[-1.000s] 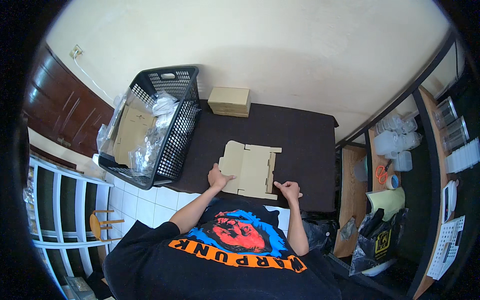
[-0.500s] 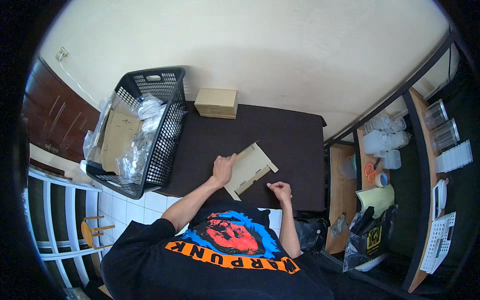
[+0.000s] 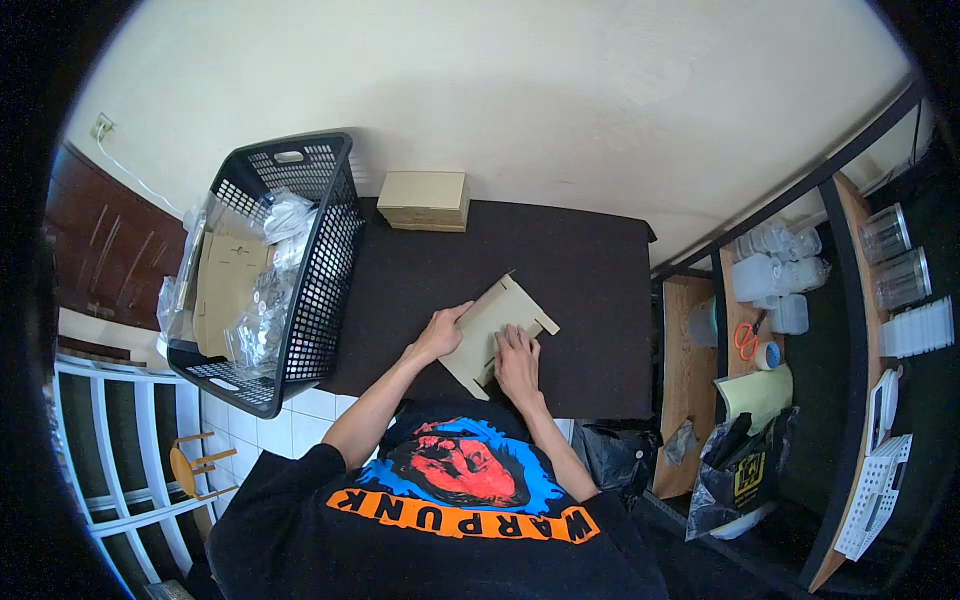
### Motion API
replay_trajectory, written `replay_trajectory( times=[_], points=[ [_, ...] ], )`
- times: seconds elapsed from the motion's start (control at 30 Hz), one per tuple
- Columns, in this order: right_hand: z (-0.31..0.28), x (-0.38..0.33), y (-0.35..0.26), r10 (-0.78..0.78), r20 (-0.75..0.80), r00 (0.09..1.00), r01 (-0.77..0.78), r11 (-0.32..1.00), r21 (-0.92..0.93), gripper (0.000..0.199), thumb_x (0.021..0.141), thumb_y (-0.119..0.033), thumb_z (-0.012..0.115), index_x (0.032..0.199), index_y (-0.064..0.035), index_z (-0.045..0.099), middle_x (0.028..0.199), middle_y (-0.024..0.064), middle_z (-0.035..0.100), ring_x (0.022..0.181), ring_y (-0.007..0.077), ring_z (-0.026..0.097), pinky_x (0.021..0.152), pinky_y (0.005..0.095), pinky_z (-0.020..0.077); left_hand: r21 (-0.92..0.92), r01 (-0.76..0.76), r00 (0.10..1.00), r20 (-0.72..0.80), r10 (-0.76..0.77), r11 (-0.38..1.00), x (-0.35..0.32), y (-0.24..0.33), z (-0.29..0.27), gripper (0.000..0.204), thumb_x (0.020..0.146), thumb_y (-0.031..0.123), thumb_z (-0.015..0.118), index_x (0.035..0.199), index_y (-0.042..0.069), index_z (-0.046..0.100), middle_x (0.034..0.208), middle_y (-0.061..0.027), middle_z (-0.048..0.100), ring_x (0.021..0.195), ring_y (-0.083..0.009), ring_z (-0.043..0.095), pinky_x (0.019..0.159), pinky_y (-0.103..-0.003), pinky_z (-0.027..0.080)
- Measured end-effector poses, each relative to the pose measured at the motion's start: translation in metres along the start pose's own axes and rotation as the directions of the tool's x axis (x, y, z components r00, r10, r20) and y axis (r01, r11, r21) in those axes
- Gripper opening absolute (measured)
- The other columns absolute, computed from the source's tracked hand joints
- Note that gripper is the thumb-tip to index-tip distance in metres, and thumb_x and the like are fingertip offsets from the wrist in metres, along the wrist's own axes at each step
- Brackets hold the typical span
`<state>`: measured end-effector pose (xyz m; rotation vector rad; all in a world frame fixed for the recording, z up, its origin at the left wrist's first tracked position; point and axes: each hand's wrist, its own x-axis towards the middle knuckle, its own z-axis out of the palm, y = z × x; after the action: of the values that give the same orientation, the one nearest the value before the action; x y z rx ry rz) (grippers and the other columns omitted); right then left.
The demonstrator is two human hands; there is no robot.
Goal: The recorder is assembling small cardboard boxes from flat sheets and filling them with small packaged items.
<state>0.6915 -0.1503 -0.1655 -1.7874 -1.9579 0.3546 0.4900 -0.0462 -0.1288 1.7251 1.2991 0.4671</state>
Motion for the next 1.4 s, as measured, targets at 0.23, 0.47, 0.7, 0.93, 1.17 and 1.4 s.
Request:
replay_trajectory(
  times=[0.23, 0.47, 0.7, 0.93, 1.17, 1.4],
  points=[
    [0.014, 0.008, 0.014, 0.01, 0.346, 0.938, 0.073, 0.972, -0.224, 0.05, 0.096, -0.017, 0.063, 0.146, -0.016, 0.065, 0.161, 0.013, 0.053, 0.154, 0.046, 0.038, 0.111, 0.0899, 0.0179, -0.16, 0.144, 0.971, 0.213, -0.108, 0.977, -0.005, 0.0, 0.004, 0.068, 0.09, -0.005, 0.05, 0.156, 0.009, 0.054, 0.142, -0.0239, 0.068, 0.132, -0.0391, 0.065, 0.113, -0.042, 0.049],
    [0.001, 0.021, 0.023, -0.012, 0.398, 0.917, 0.079, 0.985, -0.152, 0.045, 0.094, -0.012, 0.064, 0.138, -0.0113, 0.07, 0.15, 0.0146, 0.063, 0.158, 0.0507, 0.029, 0.109, 0.0935, 0.01, -0.048, 0.165, 0.942, 0.304, -0.143, 0.985, -0.017, 0.019, 0.009, 0.076, 0.088, 0.011, 0.064, 0.161, 0.006, 0.046, 0.15, -0.0304, 0.059, 0.136, -0.0409, 0.062, 0.116, -0.043, 0.048],
    [0.004, 0.02, 0.029, 0.07, 0.546, 0.835, 0.033, 0.984, -0.176, 0.042, 0.088, -0.012, 0.068, 0.128, 0.0011, 0.072, 0.141, 0.0251, 0.065, 0.158, 0.0516, 0.026, 0.108, 0.0946, 0.0087, 0.116, 0.038, 0.938, 0.337, -0.075, 0.993, -0.025, 0.002, 0.042, 0.092, 0.086, 0.019, 0.071, 0.167, 0.002, 0.032, 0.162, -0.04, 0.037, 0.151, -0.0535, 0.039, 0.124, -0.053, 0.038],
    [-0.012, -0.005, 0.021, 0.123, 0.159, 0.98, -0.124, 0.992, -0.005, 0.036, 0.086, -0.002, 0.065, 0.12, 0.0017, 0.076, 0.139, 0.0234, 0.068, 0.154, 0.0503, 0.035, 0.121, 0.0781, 0.0178, 0.337, -0.085, 0.958, 0.286, -0.016, 0.938, -0.039, -0.002, 0.073, 0.103, 0.082, 0.026, 0.076, 0.169, 0.001, 0.026, 0.157, -0.0498, 0.032, 0.15, -0.0642, 0.029, 0.126, -0.061, 0.03],
    [-0.03, -0.029, 0.039, 0.191, -0.018, 0.981, -0.188, 0.977, 0.102, 0.043, 0.088, 0.003, 0.062, 0.129, -0.0026, 0.073, 0.151, 0.0237, 0.059, 0.144, 0.0466, 0.046, 0.119, 0.0573, 0.0353, 0.388, -0.115, 0.956, 0.295, -0.005, 0.914, -0.037, -0.002, 0.077, 0.107, 0.083, 0.031, 0.077, 0.168, -0.002, 0.022, 0.153, -0.0551, 0.032, 0.149, -0.0674, 0.028, 0.129, -0.063, 0.022],
    [-0.033, -0.022, 0.032, 0.131, 0.101, 0.986, -0.121, 0.987, -0.105, 0.047, 0.096, -0.013, 0.066, 0.143, -0.0075, 0.065, 0.158, 0.033, 0.039, 0.137, 0.0481, 0.046, 0.11, 0.0617, 0.0375, 0.405, -0.113, 0.945, 0.327, -0.028, 0.907, -0.032, 0.004, 0.068, 0.105, 0.086, 0.033, 0.074, 0.169, 0.0, 0.02, 0.153, -0.0513, 0.037, 0.149, -0.0631, 0.034, 0.127, -0.06, 0.03]
  ],
)
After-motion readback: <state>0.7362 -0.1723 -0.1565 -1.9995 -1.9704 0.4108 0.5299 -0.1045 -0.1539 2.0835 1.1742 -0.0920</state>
